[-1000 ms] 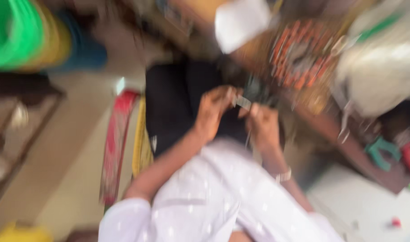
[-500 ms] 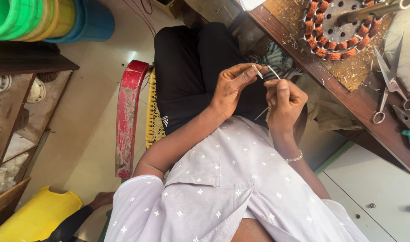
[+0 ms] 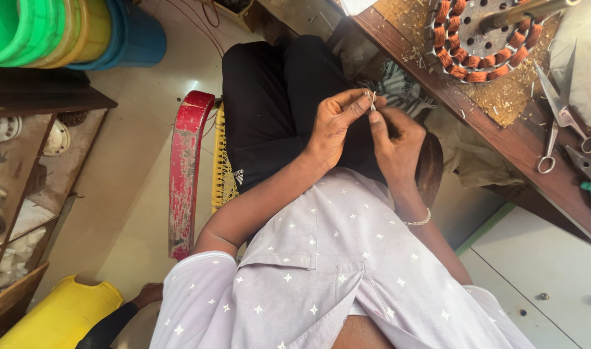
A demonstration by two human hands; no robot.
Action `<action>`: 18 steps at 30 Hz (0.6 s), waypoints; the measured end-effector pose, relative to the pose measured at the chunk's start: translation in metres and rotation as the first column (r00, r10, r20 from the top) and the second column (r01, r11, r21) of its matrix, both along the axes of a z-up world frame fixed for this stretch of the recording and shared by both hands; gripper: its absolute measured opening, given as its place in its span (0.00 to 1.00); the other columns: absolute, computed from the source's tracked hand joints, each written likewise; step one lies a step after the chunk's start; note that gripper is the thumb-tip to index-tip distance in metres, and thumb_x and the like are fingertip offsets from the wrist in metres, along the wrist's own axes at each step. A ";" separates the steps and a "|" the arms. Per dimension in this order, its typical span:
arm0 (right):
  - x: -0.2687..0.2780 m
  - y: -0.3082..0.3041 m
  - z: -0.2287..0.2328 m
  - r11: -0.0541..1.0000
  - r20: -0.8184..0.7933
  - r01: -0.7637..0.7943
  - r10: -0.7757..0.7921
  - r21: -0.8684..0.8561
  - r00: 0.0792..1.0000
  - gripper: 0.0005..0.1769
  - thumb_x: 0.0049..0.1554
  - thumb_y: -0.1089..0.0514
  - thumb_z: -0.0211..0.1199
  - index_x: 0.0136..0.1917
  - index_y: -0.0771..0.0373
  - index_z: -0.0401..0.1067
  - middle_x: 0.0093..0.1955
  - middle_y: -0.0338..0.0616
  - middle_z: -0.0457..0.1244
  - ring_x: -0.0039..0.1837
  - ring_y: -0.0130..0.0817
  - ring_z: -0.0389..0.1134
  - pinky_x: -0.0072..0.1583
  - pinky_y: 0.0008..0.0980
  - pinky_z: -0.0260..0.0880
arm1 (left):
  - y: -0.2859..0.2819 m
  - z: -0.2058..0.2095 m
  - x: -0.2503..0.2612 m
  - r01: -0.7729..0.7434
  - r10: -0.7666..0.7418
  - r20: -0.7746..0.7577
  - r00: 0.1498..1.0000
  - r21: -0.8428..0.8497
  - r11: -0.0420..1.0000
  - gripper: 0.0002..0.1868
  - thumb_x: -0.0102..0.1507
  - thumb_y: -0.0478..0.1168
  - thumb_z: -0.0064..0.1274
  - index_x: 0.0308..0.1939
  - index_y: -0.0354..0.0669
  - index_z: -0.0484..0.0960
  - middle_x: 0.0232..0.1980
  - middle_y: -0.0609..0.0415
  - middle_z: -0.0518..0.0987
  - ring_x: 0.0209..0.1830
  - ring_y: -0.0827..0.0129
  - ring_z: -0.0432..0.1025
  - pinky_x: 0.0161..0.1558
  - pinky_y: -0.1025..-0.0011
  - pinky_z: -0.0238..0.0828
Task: The person works on a stator coil assembly, using pliers to cut and insert white insulating tubes into the copper windings. They handle the stator, cut small pieces of tubing, and carefully place them into the coil slots.
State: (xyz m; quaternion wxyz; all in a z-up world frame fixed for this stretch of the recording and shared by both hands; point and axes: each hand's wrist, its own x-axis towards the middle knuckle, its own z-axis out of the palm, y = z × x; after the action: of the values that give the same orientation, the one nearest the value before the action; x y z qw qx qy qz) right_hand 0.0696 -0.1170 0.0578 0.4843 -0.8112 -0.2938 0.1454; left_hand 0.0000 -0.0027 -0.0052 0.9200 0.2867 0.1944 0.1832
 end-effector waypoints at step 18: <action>0.007 -0.021 -0.012 0.975 -0.368 0.129 -0.055 0.180 0.928 0.12 0.66 0.59 0.67 0.53 0.73 0.76 0.43 0.45 0.69 0.39 0.24 0.66 0.42 0.22 0.66 | 0.015 0.014 -0.008 -0.103 0.124 -0.136 0.983 0.153 0.983 0.15 0.66 0.38 0.62 0.51 0.30 0.84 0.47 0.48 0.85 0.48 0.69 0.80 0.55 0.74 0.75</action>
State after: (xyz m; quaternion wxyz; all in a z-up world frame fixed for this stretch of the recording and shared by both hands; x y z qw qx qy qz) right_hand 0.0771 -0.1380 0.0458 0.6155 -0.7306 -0.1746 0.2383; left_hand -0.0077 0.0125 0.0087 0.8681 0.3541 0.2629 0.2278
